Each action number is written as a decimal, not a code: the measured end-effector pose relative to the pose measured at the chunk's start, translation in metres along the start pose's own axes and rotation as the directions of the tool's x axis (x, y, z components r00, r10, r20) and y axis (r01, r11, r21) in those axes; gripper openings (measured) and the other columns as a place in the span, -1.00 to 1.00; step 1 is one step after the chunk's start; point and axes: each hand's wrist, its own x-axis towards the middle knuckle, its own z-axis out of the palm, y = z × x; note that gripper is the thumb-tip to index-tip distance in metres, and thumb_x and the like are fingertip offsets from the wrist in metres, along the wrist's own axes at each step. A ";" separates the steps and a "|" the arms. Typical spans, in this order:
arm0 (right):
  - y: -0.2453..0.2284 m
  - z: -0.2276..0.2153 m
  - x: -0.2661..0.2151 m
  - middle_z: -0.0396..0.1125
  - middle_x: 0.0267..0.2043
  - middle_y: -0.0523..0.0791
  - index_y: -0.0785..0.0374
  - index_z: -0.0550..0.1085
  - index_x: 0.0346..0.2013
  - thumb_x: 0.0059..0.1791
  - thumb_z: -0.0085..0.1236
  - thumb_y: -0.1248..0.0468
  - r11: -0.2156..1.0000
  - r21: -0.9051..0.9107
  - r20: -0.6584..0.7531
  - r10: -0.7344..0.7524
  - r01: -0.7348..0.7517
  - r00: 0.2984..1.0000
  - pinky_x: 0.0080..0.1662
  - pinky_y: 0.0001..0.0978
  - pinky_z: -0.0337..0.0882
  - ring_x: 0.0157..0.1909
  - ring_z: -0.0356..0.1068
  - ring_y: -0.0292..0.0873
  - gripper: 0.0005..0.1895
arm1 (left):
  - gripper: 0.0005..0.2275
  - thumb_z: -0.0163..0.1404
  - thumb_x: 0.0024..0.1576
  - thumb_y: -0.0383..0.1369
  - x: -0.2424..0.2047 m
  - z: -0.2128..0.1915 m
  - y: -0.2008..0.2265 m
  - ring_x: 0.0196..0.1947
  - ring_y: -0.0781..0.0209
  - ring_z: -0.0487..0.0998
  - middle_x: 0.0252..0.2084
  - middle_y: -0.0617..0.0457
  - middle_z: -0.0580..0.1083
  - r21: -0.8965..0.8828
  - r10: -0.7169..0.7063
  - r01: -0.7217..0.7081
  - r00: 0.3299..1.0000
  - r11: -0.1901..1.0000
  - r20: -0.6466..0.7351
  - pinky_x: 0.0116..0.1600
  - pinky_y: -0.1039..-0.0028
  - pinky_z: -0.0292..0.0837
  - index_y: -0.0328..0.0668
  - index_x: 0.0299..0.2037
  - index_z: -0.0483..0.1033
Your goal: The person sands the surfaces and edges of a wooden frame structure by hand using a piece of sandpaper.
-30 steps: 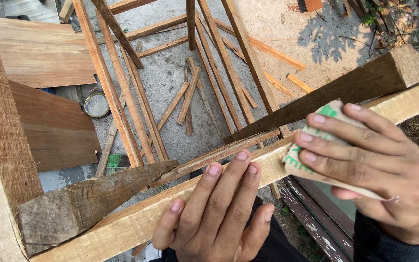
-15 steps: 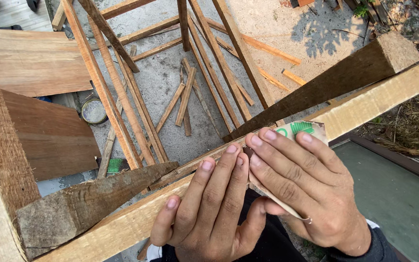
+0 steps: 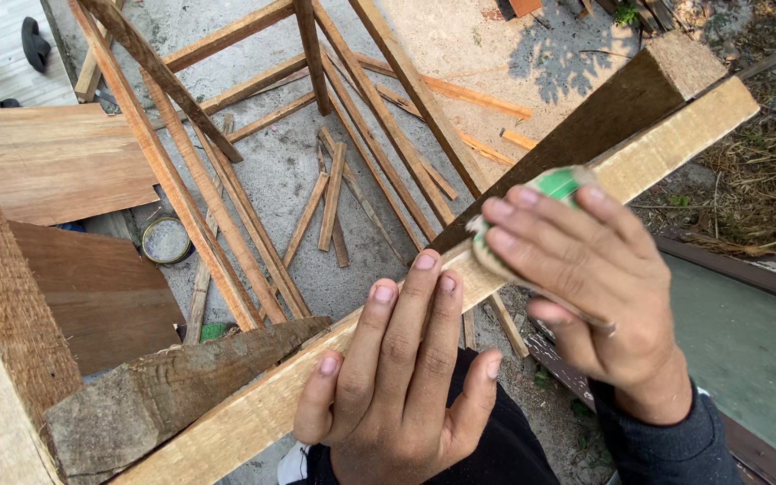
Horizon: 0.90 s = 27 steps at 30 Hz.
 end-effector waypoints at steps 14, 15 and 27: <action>0.038 -0.031 0.032 0.36 0.28 -0.04 0.26 0.46 0.23 0.13 -0.09 0.01 0.996 -0.076 0.050 0.040 -0.036 0.998 0.42 -0.03 0.06 0.38 0.26 0.00 -0.49 | -0.55 -0.17 0.27 0.12 0.016 -0.014 0.025 0.30 0.30 0.30 0.17 0.27 0.55 -0.052 -0.154 0.159 0.983 0.986 0.099 0.45 0.28 -0.22 0.09 0.12 0.60; 0.041 -0.034 0.031 0.37 0.27 -0.04 0.25 0.46 0.22 0.12 -0.09 0.02 0.997 -0.066 0.054 0.031 -0.028 0.998 0.41 -0.03 0.06 0.38 0.26 0.00 -0.50 | -0.55 -0.18 0.27 0.11 0.021 -0.017 0.028 0.31 0.21 0.27 0.17 0.25 0.55 -0.045 -0.147 0.152 0.984 0.987 0.099 0.45 0.23 -0.24 0.08 0.11 0.59; 0.062 -0.039 0.041 0.47 0.07 -0.02 0.32 0.50 0.13 0.07 0.04 0.00 0.987 -0.129 0.080 -0.086 0.096 0.993 0.23 -0.09 0.27 0.08 0.44 -0.01 -0.49 | -0.57 0.02 0.26 0.08 0.048 0.008 0.059 0.11 0.33 0.53 0.12 0.28 0.59 0.130 -0.210 0.198 0.974 0.971 0.083 0.28 0.29 0.07 0.07 0.17 0.61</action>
